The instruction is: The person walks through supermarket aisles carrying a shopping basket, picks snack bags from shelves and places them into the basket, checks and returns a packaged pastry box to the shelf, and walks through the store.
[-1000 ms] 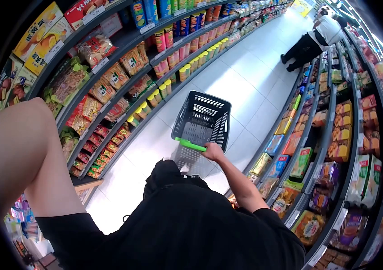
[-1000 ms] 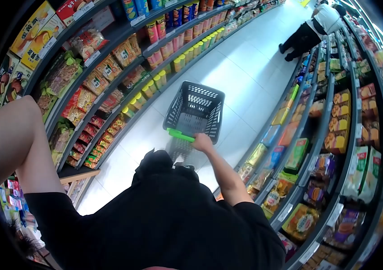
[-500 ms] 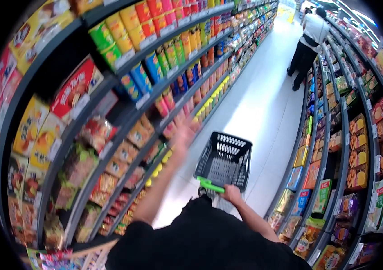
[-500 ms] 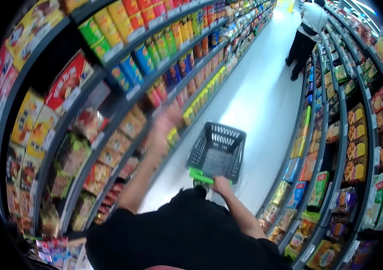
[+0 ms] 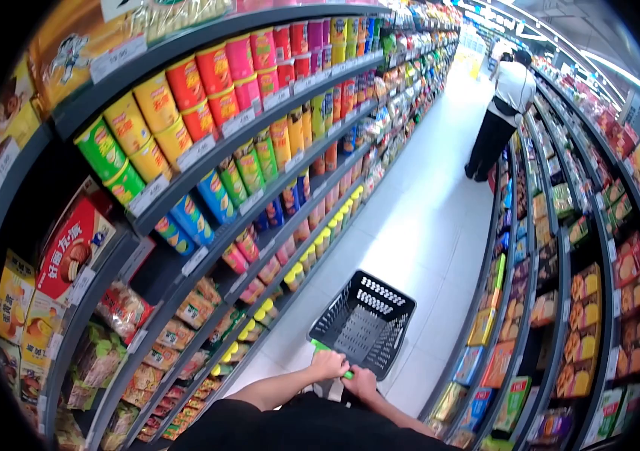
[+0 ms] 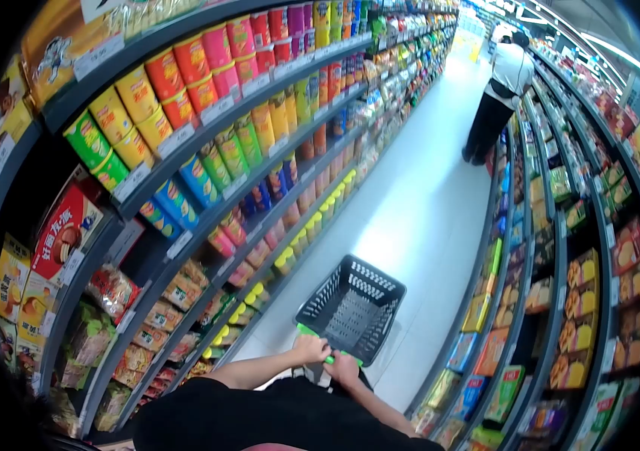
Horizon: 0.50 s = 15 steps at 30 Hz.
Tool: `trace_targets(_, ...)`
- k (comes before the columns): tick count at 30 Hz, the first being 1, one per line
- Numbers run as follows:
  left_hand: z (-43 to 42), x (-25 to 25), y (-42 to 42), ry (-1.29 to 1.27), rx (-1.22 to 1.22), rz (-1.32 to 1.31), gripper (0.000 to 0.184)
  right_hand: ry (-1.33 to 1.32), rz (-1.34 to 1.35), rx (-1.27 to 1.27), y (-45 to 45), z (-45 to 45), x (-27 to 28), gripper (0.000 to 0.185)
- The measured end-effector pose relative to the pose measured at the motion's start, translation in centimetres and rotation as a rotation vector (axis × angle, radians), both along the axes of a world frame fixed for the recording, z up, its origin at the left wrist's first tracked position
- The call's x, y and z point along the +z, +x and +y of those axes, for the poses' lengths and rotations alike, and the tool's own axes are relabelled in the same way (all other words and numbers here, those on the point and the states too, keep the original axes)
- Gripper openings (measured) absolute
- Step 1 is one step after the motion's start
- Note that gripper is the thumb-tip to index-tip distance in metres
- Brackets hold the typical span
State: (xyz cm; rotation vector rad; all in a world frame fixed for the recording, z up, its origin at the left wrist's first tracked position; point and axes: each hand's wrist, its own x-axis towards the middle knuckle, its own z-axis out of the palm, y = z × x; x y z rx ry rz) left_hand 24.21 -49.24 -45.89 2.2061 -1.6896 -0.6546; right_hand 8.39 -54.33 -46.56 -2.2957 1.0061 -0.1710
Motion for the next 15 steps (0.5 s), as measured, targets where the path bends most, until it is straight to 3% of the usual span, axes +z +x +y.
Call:
trace_targets(8,-19.7,-0.1,4.5,-0.070,-0.037,-0.101,0.037,-0.081,-0.119,-0.082,4.3,-19.0,-1.4,0.036)
trace_targets(13,-33.1,-0.2,2.5,0.025,0.069,-0.071,0.035,0.061,-0.007,-0.105,4.4,-33.3,0.3,0.039)
trace_targets(15,-36.2,-1.9,1.4,-0.075,0.069,-0.119,0.039,0.069,0.014,-0.108,3.9,-37.3,0.0,0.039)
